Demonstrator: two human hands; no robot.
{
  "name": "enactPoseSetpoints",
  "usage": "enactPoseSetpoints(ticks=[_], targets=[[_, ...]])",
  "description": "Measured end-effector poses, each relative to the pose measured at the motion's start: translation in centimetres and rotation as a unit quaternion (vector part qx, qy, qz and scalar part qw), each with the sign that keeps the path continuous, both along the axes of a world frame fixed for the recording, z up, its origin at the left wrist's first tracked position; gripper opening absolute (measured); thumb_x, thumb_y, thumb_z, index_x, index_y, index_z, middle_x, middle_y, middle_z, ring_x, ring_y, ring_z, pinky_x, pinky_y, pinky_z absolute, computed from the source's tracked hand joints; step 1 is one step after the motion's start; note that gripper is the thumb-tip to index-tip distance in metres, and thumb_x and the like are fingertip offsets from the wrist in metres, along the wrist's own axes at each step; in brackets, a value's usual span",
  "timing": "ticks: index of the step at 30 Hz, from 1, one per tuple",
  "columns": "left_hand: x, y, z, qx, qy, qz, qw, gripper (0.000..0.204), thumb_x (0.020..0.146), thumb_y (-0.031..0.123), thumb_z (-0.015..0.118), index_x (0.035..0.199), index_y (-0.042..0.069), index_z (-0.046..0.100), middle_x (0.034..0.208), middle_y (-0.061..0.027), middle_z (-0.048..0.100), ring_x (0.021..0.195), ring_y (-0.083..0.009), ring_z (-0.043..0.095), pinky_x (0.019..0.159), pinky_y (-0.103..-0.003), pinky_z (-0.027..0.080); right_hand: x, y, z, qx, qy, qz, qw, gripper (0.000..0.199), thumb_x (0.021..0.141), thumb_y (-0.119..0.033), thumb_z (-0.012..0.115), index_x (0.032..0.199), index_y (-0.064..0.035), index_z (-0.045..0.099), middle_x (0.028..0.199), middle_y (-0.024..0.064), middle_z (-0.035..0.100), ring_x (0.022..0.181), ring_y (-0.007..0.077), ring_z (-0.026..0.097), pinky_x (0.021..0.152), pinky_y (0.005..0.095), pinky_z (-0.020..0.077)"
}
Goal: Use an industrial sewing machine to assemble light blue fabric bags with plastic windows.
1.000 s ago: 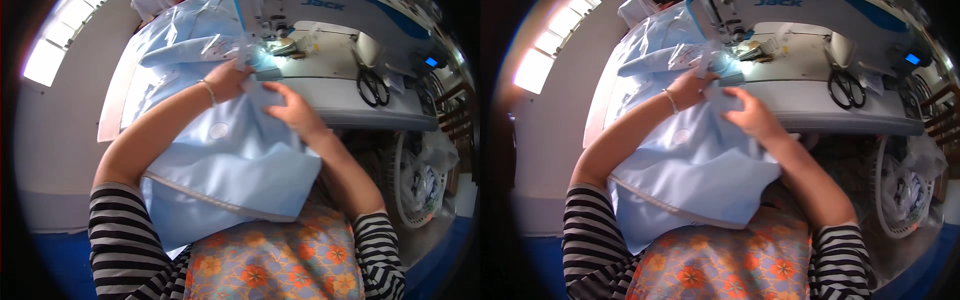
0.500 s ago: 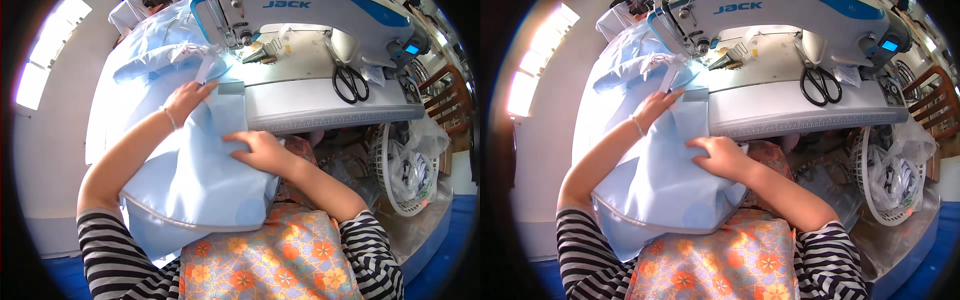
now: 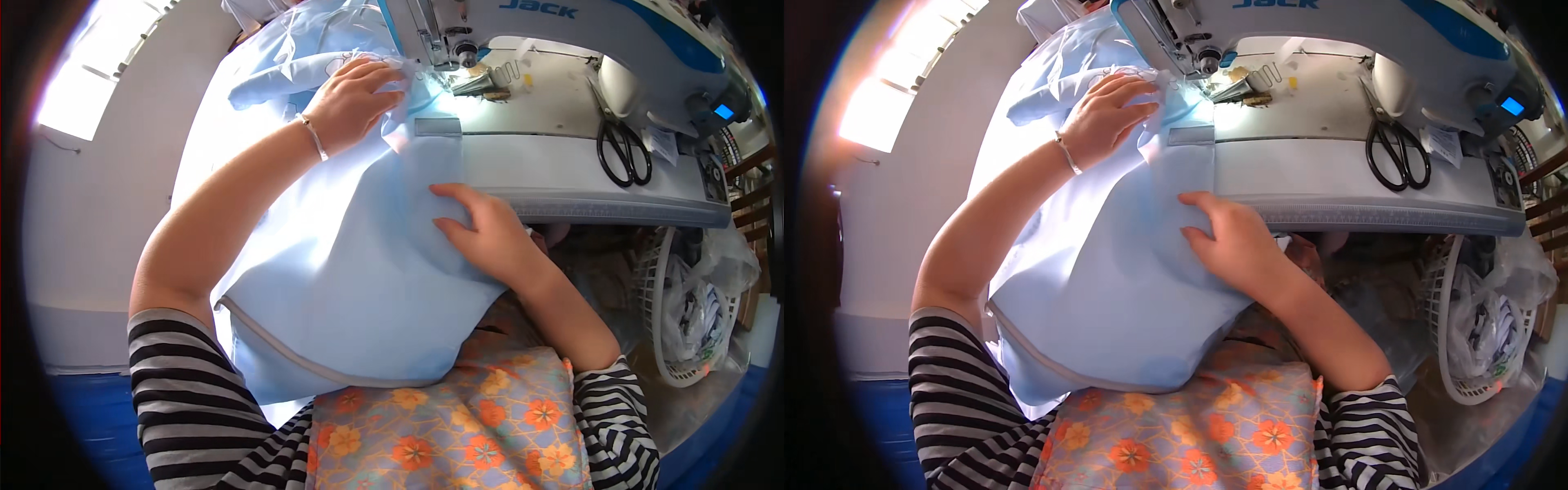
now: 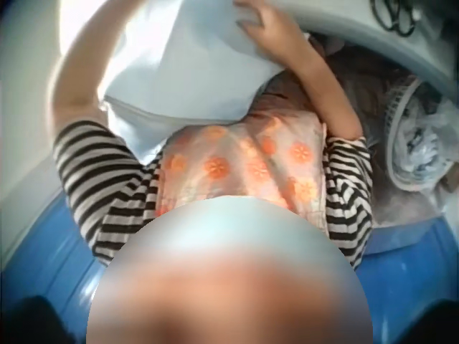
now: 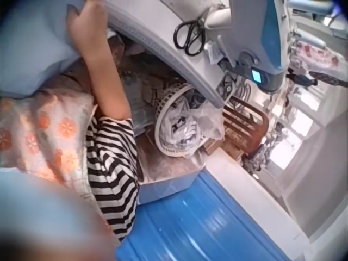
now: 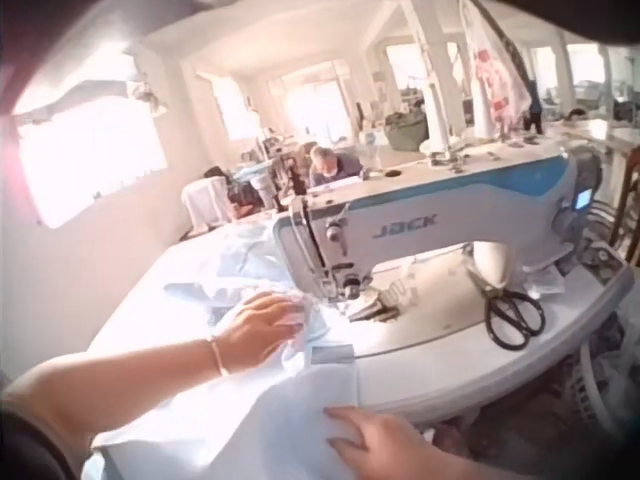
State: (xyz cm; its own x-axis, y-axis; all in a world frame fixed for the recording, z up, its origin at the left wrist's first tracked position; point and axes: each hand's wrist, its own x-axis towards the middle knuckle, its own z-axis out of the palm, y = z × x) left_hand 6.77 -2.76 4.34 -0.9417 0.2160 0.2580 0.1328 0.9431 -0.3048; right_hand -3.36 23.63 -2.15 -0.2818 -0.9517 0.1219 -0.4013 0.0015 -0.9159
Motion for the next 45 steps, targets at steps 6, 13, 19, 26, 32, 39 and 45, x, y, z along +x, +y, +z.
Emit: enactPoseSetpoints(ticks=[6,13,19,26,32,39,45], targets=[[-3.8,6.4,2.7,0.079,-0.086,0.128,0.985,0.008,0.086,0.014,0.058,0.093,0.011,0.062,0.083,-0.0071,0.068,0.083,-0.0303,0.067,0.072,-0.039,0.052,-0.3,-1.4,-2.4,-0.009,-0.011,-0.022,1.000,0.047,0.083,-0.012,0.065,0.128,-0.0030,0.055,0.105,0.0209,0.066,0.098,0.0337,0.065,0.082,0.0365,0.0496],[-1.0,10.4,-2.9,0.172,-0.136,0.112,0.969,0.022,0.076,0.014,0.066,0.095,0.003,0.062,0.098,-0.0142,0.064,0.091,-0.0299,0.066,0.075,-0.039,0.053,0.0,-0.2,-3.0,-0.021,-0.025,-0.011,0.999,0.039,0.085,-0.010,0.061,0.122,-0.0006,0.059,0.113,0.0205,0.065,0.106,0.0315,0.063,0.090,0.0361,0.0480],[-2.4,10.5,-0.7,0.043,-0.200,0.190,0.960,0.023,0.077,0.010,0.065,0.099,0.002,0.065,0.107,-0.0160,0.061,0.089,-0.0262,0.068,0.073,-0.033,0.056,-0.2,-0.3,-3.9,-0.026,-0.021,-0.012,0.999,0.036,0.083,-0.008,0.062,0.119,-0.0028,0.062,0.107,0.0172,0.067,0.095,0.0278,0.066,0.085,0.0346,0.0498],[-4.3,10.3,-0.7,0.073,-0.297,0.178,0.935,0.018,0.076,0.007,0.065,0.094,0.002,0.065,0.099,-0.0150,0.064,0.085,-0.0299,0.069,0.068,-0.038,0.056,0.4,-0.8,-3.8,-0.043,-0.001,-0.005,0.999,0.035,0.083,-0.007,0.062,0.118,-0.0038,0.063,0.100,0.0169,0.067,0.088,0.0291,0.065,0.080,0.0350,0.0498],[-3.0,9.1,-2.9,0.144,-0.209,0.138,0.957,0.024,0.074,0.010,0.068,0.096,0.003,0.063,0.102,-0.0162,0.063,0.088,-0.0311,0.068,0.069,-0.040,0.055,0.3,-0.6,-2.8,0.003,-0.032,-0.012,0.999,0.034,0.083,-0.008,0.063,0.116,-0.0040,0.063,0.101,0.0177,0.066,0.090,0.0318,0.064,0.080,0.0359,0.0497],[-3.5,8.6,-2.2,0.193,-0.230,0.171,0.938,0.026,0.075,0.007,0.065,0.100,0.000,0.062,0.108,-0.0197,0.060,0.092,-0.0342,0.067,0.073,-0.042,0.055,-0.2,-0.7,-2.7,-0.012,0.022,-0.003,1.000,0.034,0.084,-0.008,0.062,0.118,-0.0044,0.063,0.101,0.0170,0.067,0.086,0.0282,0.064,0.079,0.0346,0.0498],[-4.6,7.6,-1.8,0.204,-0.266,0.199,0.921,0.027,0.078,0.005,0.061,0.104,0.000,0.062,0.110,-0.0207,0.061,0.093,-0.0346,0.066,0.075,-0.041,0.055,-1.2,-1.2,-0.9,0.084,-0.069,-0.003,0.994,0.035,0.086,-0.005,0.062,0.121,-0.0039,0.062,0.104,0.0118,0.068,0.085,0.0146,0.062,0.077,0.0289,0.0486]])
